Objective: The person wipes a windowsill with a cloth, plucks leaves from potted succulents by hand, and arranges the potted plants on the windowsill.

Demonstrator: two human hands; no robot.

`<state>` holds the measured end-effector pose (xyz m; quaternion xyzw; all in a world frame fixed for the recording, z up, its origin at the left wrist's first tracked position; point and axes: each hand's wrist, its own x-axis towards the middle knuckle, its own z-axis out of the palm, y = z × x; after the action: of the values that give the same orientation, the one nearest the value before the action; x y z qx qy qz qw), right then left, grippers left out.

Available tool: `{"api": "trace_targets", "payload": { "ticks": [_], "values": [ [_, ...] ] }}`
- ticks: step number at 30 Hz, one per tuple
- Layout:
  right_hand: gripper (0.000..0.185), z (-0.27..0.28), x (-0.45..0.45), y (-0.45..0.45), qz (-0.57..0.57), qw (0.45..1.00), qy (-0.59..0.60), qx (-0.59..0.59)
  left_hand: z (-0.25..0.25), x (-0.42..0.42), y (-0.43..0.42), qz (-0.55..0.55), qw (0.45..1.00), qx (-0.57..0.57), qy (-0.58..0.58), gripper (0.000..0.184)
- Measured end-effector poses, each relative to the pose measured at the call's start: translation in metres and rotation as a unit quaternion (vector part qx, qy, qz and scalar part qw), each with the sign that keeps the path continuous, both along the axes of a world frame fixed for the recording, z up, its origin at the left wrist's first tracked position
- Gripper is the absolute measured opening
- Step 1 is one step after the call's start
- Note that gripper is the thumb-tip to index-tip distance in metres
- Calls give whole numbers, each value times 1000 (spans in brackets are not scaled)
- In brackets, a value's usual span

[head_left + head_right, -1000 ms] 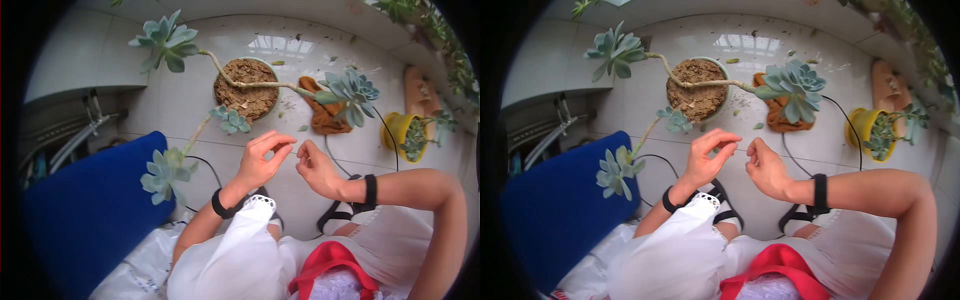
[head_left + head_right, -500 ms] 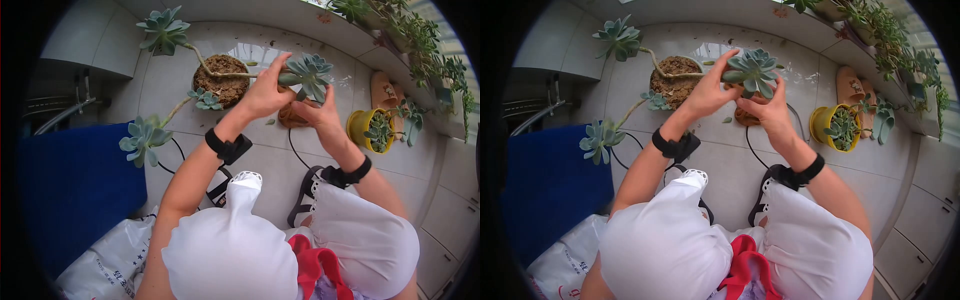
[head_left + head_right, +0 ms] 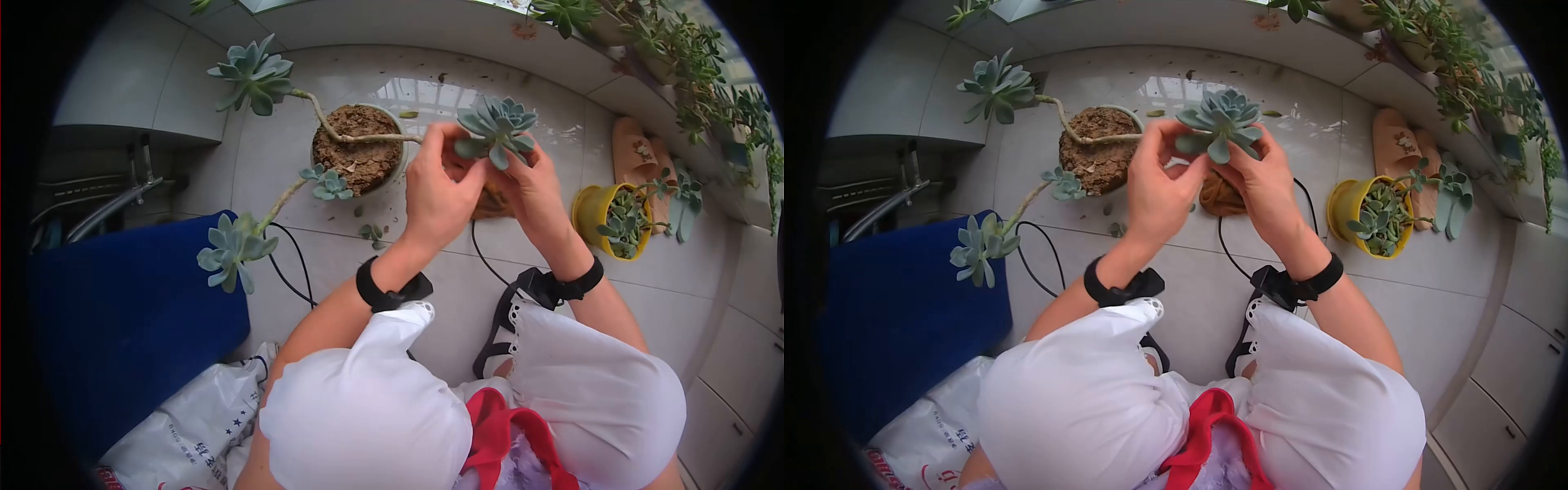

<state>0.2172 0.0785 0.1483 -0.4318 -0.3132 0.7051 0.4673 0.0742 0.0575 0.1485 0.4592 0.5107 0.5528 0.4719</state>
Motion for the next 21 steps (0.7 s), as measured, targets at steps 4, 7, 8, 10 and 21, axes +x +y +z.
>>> {"api": "trace_targets", "payload": {
  "ticks": [4, 7, 8, 10, 21],
  "values": [
    [37, -2, 4, -3, 22, 1000, -16, -9, -20, 1, -9, -16, 999, 24, -14, 16],
    [38, -7, 7, -4, 14, 998, -42, -33, -28, 9, -16, 29, 995, 92, 33, 10],
    [38, -5, 6, -4, 15, 998, -47, -32, -30, 12, -19, 51, 989, 122, 61, 10],
    [39, 2, 2, -4, 17, 998, -58, -27, -29, 11, -24, 51, 985, 126, 103, 10],
    [37, 8, -2, -9, 56, 996, -67, -6, -30, -4, -2, 63, 940, 167, 292, 19]
  ]
}}
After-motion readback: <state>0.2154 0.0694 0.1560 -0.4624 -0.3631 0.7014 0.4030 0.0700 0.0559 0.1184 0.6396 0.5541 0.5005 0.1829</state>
